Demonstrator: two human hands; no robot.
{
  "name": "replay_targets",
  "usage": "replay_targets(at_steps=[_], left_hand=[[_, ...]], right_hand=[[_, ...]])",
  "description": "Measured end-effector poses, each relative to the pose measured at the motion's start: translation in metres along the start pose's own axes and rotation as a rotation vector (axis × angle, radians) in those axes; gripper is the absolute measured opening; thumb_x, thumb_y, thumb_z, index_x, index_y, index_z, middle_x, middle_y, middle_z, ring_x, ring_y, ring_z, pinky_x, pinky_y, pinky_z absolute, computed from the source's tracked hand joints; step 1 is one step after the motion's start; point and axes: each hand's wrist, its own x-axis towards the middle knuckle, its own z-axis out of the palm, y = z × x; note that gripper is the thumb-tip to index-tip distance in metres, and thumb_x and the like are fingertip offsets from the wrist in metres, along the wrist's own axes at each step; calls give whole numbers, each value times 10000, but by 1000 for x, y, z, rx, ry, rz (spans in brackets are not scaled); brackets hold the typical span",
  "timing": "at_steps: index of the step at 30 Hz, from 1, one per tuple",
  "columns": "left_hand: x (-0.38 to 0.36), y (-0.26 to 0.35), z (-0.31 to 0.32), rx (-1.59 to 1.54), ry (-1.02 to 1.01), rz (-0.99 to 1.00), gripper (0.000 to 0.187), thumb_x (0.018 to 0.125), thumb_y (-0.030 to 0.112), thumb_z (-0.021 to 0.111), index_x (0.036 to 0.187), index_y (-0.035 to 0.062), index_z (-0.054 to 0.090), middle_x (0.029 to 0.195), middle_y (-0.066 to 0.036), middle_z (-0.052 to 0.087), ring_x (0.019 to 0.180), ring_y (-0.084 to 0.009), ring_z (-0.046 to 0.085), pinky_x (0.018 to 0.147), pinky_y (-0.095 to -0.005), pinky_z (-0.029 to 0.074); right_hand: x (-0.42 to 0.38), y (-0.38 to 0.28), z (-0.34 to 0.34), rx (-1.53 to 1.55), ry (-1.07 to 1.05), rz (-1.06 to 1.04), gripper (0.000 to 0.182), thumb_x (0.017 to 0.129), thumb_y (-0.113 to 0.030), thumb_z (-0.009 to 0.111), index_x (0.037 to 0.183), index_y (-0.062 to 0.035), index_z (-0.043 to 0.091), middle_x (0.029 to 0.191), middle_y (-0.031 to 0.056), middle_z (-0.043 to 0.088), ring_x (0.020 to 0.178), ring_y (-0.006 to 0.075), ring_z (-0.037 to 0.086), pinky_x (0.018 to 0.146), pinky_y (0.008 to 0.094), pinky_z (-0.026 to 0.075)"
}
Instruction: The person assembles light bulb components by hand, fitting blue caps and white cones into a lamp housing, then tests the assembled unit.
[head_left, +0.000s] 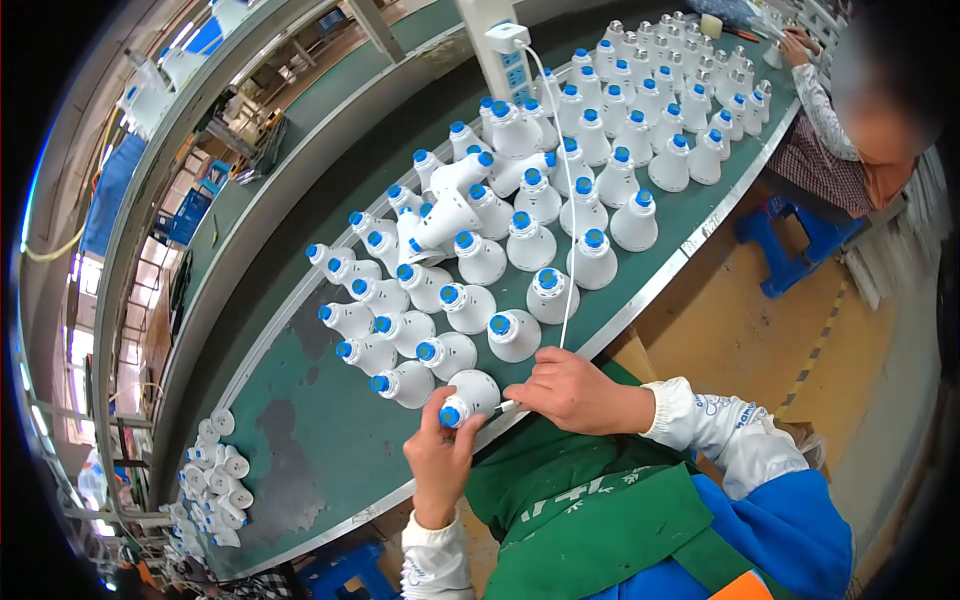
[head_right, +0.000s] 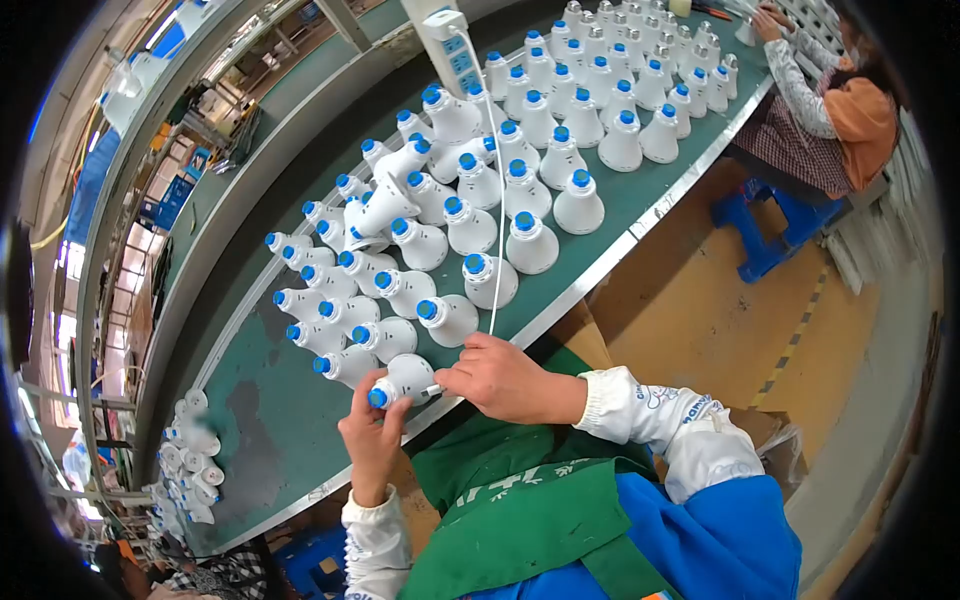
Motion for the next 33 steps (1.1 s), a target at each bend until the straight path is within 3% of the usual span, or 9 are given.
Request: replay_targets(at_steps=[3,7,9,12,17,22,33], left_hand=[[6,3,15,-71,-27,-97,345,830,139,749,1135,64,603,649,-68,646,552,-91,608,498,-246,463],[13,8,12,-49,-72,-117,259,910,208,663,1118,63,610,616,-59,607,537,-113,575,495,-263,442],[16,9,10,31,-75,-36,260,970,276,568,1110,62,613,595,-63,562,510,-146,530,498,-290,422],[16,9,12,47,-58,-14,276,987,293,532,1114,60,610,597,-65,540,511,-164,510,504,-308,410],[17,13,17,76,-45,31,256,984,270,540,1121,66,610,617,-79,559,521,-177,531,503,-313,416],[18,12,18,78,-18,90,247,981,254,543,1128,66,609,623,-89,570,525,-203,550,505,-325,425],[18,13,14,92,-48,68,255,973,251,549,1146,71,601,652,-112,597,542,-255,581,527,-346,450]], right_hand=[[2,-1,-2,-75,20,49,54,834,-90,629,863,-68,588,698,50,543,683,227,536,696,342,383],[5,0,5,-86,110,105,145,842,-160,667,797,-79,556,656,32,505,641,217,501,640,351,342],[5,1,7,-83,120,129,156,842,-170,669,789,-78,554,650,35,507,641,215,506,642,356,342],[5,1,11,-69,136,176,168,841,-173,672,766,-80,554,632,38,514,633,215,516,642,361,342],[7,3,16,-3,137,216,176,841,-164,668,722,-86,565,594,40,532,602,224,537,642,361,345],[11,3,13,15,-46,292,225,890,-198,611,697,-85,583,583,60,551,586,259,552,674,378,356],[22,2,1,57,-183,294,259,928,-208,560,704,-83,597,597,81,588,612,295,557,705,393,354]])
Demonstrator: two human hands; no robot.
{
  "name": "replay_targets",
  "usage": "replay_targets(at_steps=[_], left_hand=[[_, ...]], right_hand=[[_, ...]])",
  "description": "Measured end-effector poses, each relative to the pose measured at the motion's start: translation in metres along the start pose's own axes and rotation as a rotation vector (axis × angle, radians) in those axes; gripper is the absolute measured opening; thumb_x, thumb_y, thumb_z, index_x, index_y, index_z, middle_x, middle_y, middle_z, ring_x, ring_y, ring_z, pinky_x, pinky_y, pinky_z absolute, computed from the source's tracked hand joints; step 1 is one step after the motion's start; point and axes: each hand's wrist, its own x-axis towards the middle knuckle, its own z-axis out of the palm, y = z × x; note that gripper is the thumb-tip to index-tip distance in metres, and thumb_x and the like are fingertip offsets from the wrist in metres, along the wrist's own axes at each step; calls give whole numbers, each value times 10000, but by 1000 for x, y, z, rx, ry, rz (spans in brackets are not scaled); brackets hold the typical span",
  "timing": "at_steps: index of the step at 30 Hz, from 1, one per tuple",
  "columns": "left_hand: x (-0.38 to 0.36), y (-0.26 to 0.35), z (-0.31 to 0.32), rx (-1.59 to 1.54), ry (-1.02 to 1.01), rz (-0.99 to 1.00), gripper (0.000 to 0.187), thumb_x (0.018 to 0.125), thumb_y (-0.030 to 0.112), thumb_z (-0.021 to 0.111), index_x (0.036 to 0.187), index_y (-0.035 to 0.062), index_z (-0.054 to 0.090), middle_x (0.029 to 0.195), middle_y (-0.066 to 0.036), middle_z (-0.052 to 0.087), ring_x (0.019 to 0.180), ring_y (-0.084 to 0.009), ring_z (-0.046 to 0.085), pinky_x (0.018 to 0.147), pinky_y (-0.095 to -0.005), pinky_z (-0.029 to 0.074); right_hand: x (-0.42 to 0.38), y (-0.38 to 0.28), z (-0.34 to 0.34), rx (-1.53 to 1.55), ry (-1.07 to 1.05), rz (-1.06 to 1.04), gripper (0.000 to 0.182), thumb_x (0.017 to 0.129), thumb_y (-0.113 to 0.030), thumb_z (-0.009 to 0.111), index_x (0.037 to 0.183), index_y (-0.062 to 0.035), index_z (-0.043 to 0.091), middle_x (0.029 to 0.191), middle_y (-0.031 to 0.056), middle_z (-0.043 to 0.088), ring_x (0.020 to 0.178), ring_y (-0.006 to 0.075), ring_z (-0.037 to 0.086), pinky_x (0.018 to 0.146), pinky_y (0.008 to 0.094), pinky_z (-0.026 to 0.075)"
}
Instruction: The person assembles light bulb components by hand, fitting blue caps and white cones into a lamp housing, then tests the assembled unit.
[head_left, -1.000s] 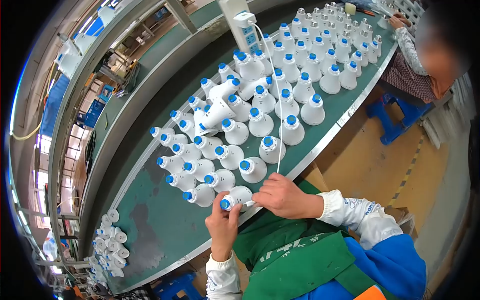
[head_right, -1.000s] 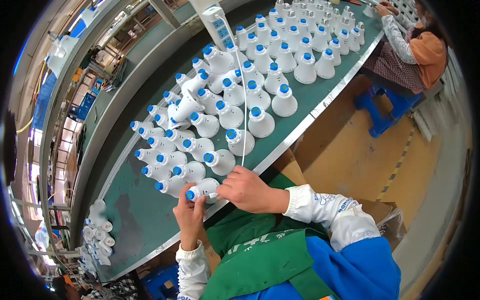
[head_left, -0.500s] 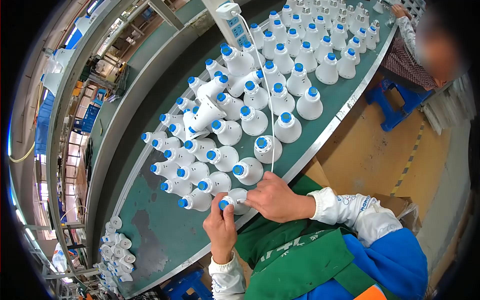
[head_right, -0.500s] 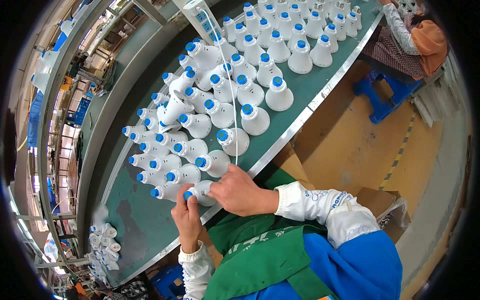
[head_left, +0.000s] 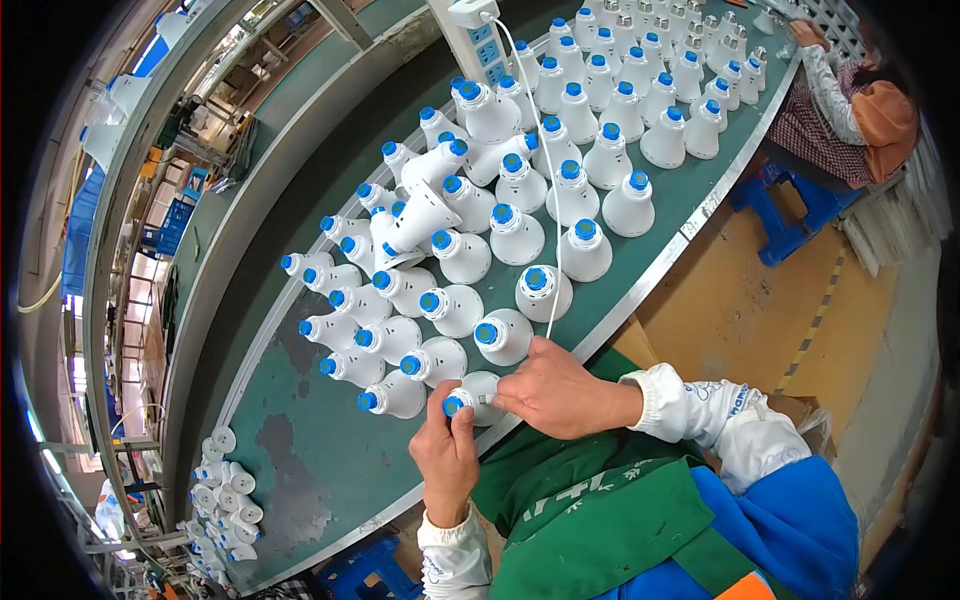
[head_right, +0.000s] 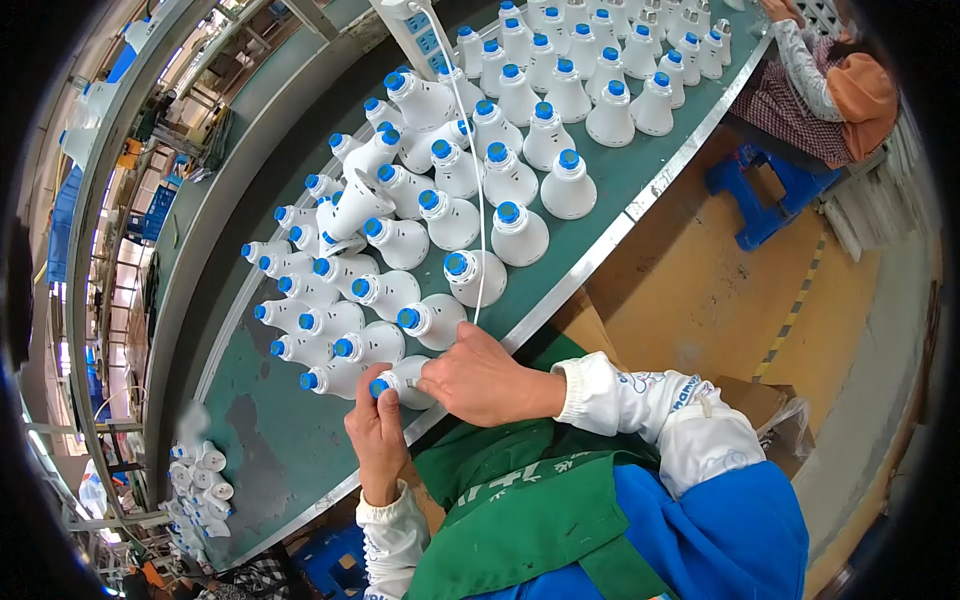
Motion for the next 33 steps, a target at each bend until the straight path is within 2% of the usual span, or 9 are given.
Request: replay_targets(at_steps=[11,13,19,22,24,25,27,30,33], left_hand=[[3,-1,-2,37,-44,35,257,969,280,557,1151,103,595,650,-125,602,543,-301,593,513,-378,447],[3,-1,-2,52,-52,34,257,969,281,556,1153,106,594,653,-130,605,547,-307,598,512,-381,448],[3,1,-1,70,-32,42,245,962,268,566,1151,113,594,655,-137,615,563,-325,615,519,-394,458],[3,2,-4,72,-57,16,273,951,260,579,1174,104,594,703,-150,633,595,-326,626,539,-391,465],[1,4,-6,201,-50,2,374,914,267,621,1238,87,571,910,-169,663,699,-316,644,574,-382,475],[0,7,-8,202,-48,3,374,914,267,621,1238,87,571,910,-169,663,699,-316,644,574,-382,475],[-3,14,-10,139,45,-38,491,845,194,679,1295,63,533,1138,-180,615,813,-308,645,612,-369,489],[-6,8,-6,58,73,103,581,775,94,697,1322,56,505,1208,-171,576,857,-304,640,632,-364,506],[-3,11,-1,173,54,208,595,740,27,678,1310,54,508,1161,-168,592,842,-306,641,647,-368,519]], right_hand=[[11,7,-8,-21,-120,-82,281,940,-220,529,710,-78,607,608,90,555,595,312,522,678,390,326],[13,5,-7,-19,-168,-38,226,855,-146,495,683,-102,636,641,75,572,605,315,549,675,425,353],[8,6,2,-23,-75,-44,228,858,-140,497,686,-111,644,636,72,575,592,309,543,677,425,351],[7,2,-3,-11,-55,-24,229,861,-161,520,675,-102,641,642,70,583,593,301,551,685,421,354],[6,2,-5,-39,-40,-20,217,859,-179,545,684,-90,637,647,72,590,608,294,562,697,415,358],[5,2,-6,-66,-27,-15,212,857,-198,569,694,-78,633,653,74,597,623,286,572,709,408,362],[4,4,-10,-50,40,-38,191,851,-217,616,726,-72,626,665,71,607,630,268,562,719,390,356],[2,6,-11,-32,119,-69,184,828,-222,680,759,-67,610,670,69,603,642,248,550,733,368,352],[2,5,-6,-35,145,-88,172,795,-196,690,743,-61,596,657,84,596,674,257,570,745,373,356]])
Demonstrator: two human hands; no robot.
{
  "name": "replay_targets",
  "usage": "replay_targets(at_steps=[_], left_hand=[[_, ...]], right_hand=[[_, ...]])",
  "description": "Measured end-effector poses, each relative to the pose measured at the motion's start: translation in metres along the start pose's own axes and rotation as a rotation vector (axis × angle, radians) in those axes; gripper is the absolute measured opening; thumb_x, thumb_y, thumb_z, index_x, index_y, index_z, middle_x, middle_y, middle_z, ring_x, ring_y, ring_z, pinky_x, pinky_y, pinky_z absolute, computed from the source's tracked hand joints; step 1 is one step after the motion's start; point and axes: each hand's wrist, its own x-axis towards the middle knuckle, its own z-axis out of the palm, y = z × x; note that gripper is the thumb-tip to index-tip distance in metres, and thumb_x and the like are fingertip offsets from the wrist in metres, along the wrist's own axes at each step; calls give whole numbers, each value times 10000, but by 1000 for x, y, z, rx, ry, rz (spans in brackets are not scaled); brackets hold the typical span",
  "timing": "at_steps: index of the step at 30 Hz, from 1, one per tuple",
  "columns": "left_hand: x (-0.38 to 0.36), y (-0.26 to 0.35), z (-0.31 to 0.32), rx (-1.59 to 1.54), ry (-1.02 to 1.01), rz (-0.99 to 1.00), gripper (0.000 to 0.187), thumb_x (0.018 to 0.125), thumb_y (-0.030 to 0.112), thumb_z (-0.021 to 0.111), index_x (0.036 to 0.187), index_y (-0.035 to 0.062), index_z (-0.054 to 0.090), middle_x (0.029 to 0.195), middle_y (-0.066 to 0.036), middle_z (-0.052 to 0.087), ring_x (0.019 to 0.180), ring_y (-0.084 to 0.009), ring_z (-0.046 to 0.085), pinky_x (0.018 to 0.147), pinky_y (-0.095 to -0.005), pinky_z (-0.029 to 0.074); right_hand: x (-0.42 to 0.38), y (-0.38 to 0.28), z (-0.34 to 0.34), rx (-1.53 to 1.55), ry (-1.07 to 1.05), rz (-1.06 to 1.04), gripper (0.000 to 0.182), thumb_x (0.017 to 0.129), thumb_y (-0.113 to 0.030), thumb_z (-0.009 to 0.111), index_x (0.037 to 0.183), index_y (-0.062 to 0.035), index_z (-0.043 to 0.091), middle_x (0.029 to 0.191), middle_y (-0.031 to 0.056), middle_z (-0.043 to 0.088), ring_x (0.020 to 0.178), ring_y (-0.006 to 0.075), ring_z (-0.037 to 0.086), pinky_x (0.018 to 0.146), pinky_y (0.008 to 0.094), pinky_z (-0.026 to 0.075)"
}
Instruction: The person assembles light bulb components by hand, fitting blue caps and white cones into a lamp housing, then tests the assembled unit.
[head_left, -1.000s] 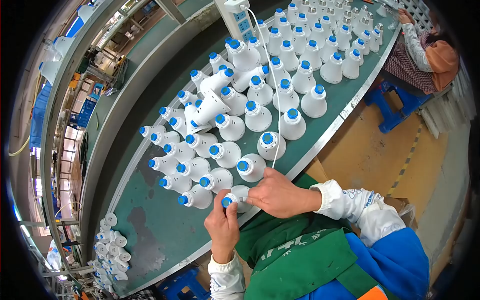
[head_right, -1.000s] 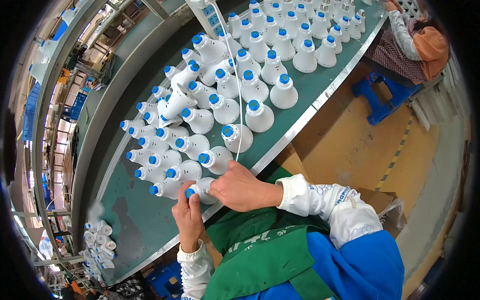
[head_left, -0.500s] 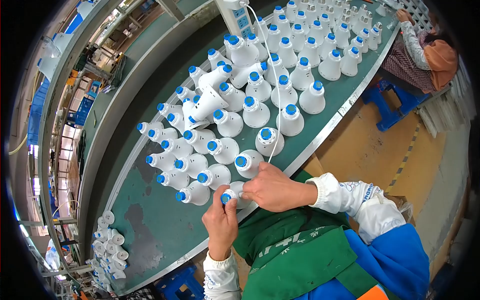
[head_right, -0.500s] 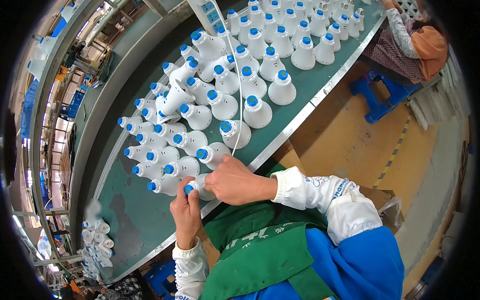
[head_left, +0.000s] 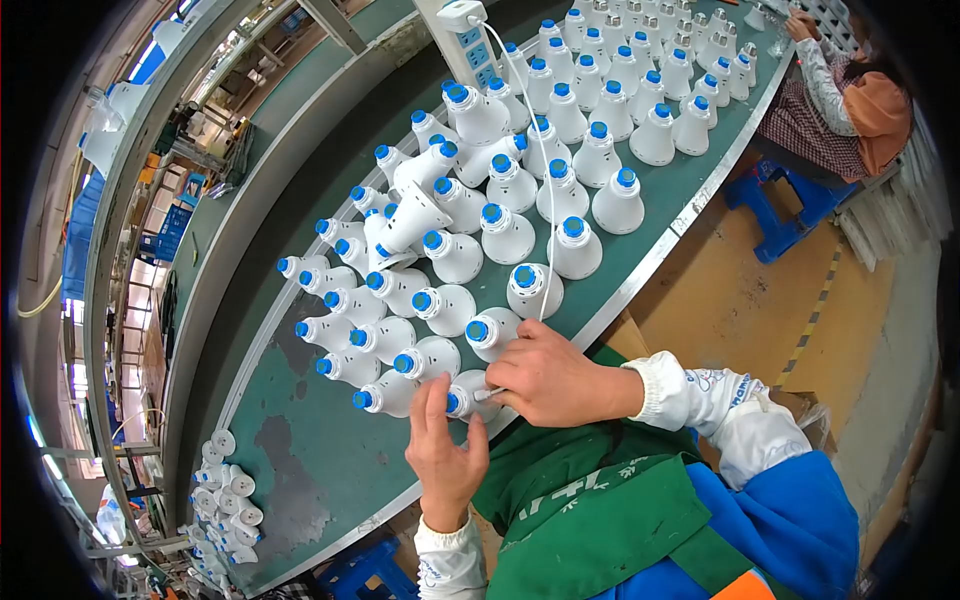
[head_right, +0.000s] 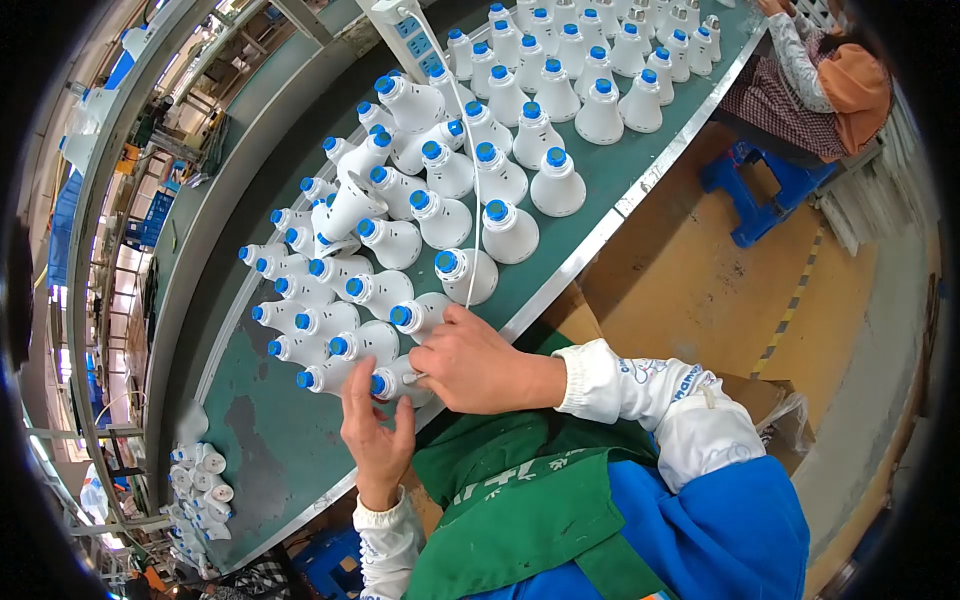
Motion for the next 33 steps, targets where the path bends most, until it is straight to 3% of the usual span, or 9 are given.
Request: replay_targets(at_steps=[3,15,16,18,25,27,28,30,33], left_hand=[[1,3,10,-39,7,-28,499,739,15,679,1218,23,537,1064,-144,612,718,-235,606,583,-308,484],[2,-1,17,62,10,-63,356,766,52,674,1092,33,534,876,-128,625,579,-241,563,537,-332,460],[2,0,16,64,11,-63,356,766,52,674,1092,33,534,876,-128,625,579,-241,563,537,-332,460],[2,4,15,28,-69,-161,389,752,60,686,1093,43,500,1022,-163,620,815,-367,629,642,-424,502],[1,2,21,62,-32,-173,385,758,71,701,1085,37,501,985,-159,625,748,-373,635,619,-425,502],[2,-1,25,112,77,-70,335,787,98,693,1080,35,543,757,-116,621,506,-237,568,495,-341,458],[2,0,25,111,76,-70,335,787,98,693,1080,35,543,757,-116,621,506,-237,568,495,-341,458],[0,2,26,113,14,-156,386,756,73,707,1079,28,500,971,-158,626,732,-371,637,603,-418,504],[0,3,26,111,10,-167,388,754,73,707,1081,26,502,975,-157,627,734,-368,639,610,-416,505]], right_hand=[[1,-3,1,-19,10,-9,163,772,-177,683,724,-54,587,650,99,602,695,265,589,751,378,359],[-2,9,-6,-79,93,-111,136,737,-84,664,677,-81,542,594,57,509,614,237,518,693,352,358],[-4,11,-12,-115,128,-124,171,751,-106,706,694,-84,546,601,47,483,611,229,501,687,349,364],[-11,10,-18,-117,86,-91,178,750,-104,710,690,-83,544,595,43,480,611,225,502,690,347,367],[-28,23,-3,-94,129,-43,189,736,-129,749,701,-80,570,609,40,524,621,209,521,701,346,379],[-31,27,2,-82,151,-44,198,744,-130,733,674,-82,554,603,44,535,619,212,524,696,344,370],[-32,29,2,-73,171,-46,212,751,-131,717,647,-84,538,597,47,546,617,214,527,692,341,361],[-35,30,2,-68,171,-41,204,751,-129,718,653,-83,546,599,47,548,620,213,528,694,340,363],[-36,31,1,-59,172,-34,191,752,-127,719,660,-82,557,602,45,551,625,212,529,693,337,364]])
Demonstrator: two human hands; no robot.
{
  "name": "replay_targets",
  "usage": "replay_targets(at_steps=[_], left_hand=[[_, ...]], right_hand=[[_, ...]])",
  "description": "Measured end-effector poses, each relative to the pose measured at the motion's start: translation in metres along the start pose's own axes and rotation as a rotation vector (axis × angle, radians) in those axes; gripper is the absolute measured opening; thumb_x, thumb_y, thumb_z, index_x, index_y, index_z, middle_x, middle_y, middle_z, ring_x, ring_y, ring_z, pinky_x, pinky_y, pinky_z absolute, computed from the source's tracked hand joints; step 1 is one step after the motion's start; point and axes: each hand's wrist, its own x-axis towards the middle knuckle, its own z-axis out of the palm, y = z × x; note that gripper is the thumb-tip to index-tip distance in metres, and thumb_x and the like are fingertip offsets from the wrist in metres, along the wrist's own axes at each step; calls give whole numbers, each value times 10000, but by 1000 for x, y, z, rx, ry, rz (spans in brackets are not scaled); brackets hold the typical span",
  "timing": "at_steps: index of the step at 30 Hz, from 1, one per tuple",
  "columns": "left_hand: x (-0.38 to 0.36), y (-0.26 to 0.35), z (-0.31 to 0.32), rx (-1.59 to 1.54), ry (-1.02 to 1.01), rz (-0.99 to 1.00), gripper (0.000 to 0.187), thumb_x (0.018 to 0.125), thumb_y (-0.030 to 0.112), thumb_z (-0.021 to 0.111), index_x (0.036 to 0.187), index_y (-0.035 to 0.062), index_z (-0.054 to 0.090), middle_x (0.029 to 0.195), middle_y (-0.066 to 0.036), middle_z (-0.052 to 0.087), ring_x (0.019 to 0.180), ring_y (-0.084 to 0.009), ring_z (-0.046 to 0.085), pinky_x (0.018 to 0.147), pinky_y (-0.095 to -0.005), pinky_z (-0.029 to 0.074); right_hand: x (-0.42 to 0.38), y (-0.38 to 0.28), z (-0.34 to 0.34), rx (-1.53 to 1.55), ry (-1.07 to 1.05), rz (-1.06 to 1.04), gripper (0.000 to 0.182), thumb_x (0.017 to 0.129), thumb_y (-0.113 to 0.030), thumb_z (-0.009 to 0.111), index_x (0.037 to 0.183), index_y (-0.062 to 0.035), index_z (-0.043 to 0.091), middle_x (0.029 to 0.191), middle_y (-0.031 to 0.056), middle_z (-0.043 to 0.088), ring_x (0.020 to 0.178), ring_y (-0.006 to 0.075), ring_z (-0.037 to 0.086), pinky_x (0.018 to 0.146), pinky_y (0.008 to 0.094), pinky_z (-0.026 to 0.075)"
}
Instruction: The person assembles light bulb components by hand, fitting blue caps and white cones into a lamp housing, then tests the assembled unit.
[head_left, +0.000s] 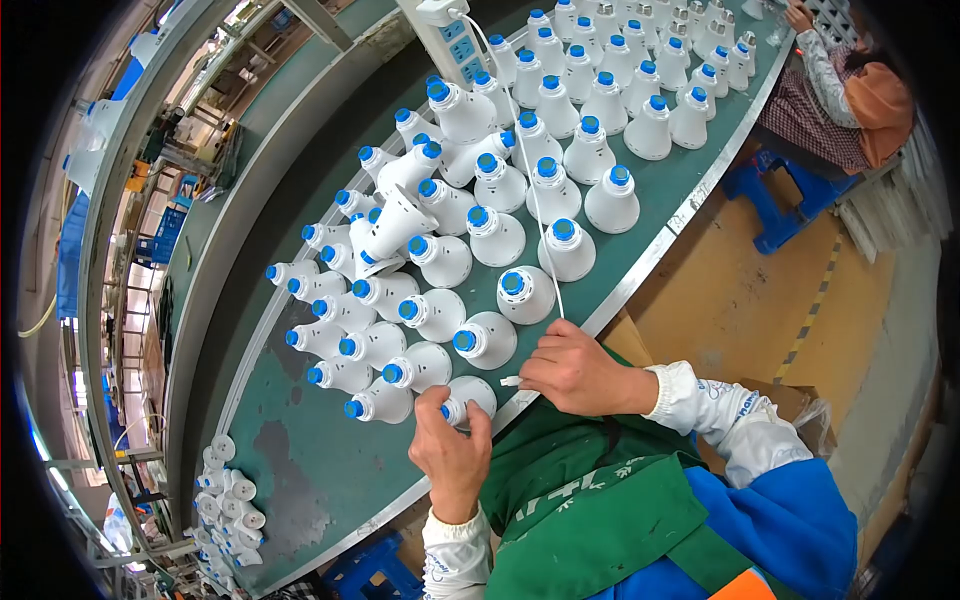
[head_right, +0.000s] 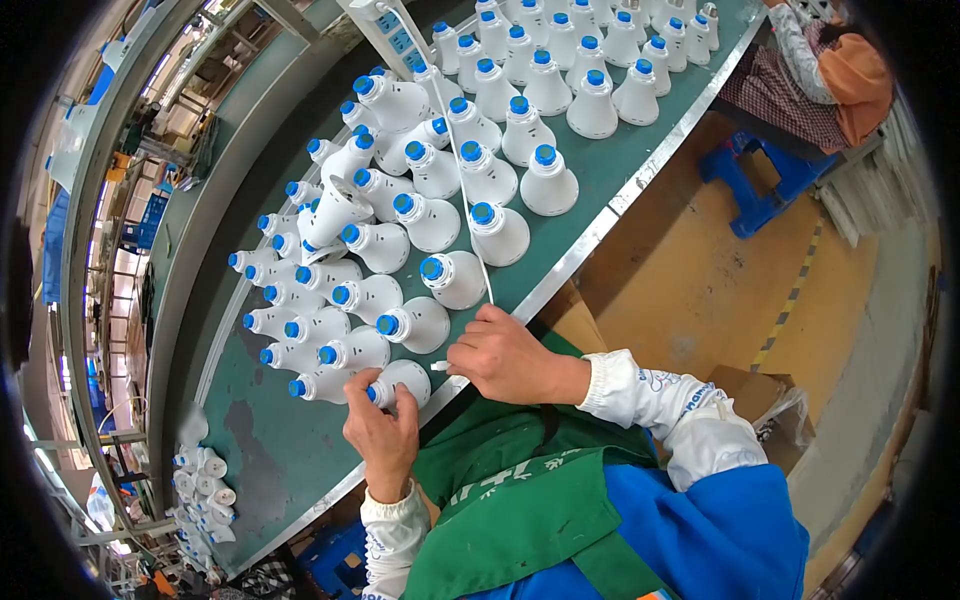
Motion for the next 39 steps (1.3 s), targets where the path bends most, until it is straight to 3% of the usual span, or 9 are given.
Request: replay_targets(at_steps=[19,21,39], left_hand=[[1,0,-1,-16,1,28,396,751,72,700,1088,28,496,958,-170,625,753,-373,639,618,-421,508],[2,-3,2,10,96,107,340,786,111,688,1082,31,541,773,-132,615,539,-270,590,517,-367,470],[3,-2,2,-3,84,92,331,781,96,692,1070,21,550,826,-120,615,531,-261,580,504,-361,455]], right_hand=[[0,0,0,32,-13,8,169,742,-115,721,672,-77,572,621,50,567,635,215,541,686,339,374],[0,0,-1,36,-15,9,168,741,-113,720,673,-76,571,619,51,566,634,216,541,687,339,375],[2,0,-2,29,-24,2,206,746,-115,724,655,-75,544,609,52,556,622,221,536,676,342,377]])
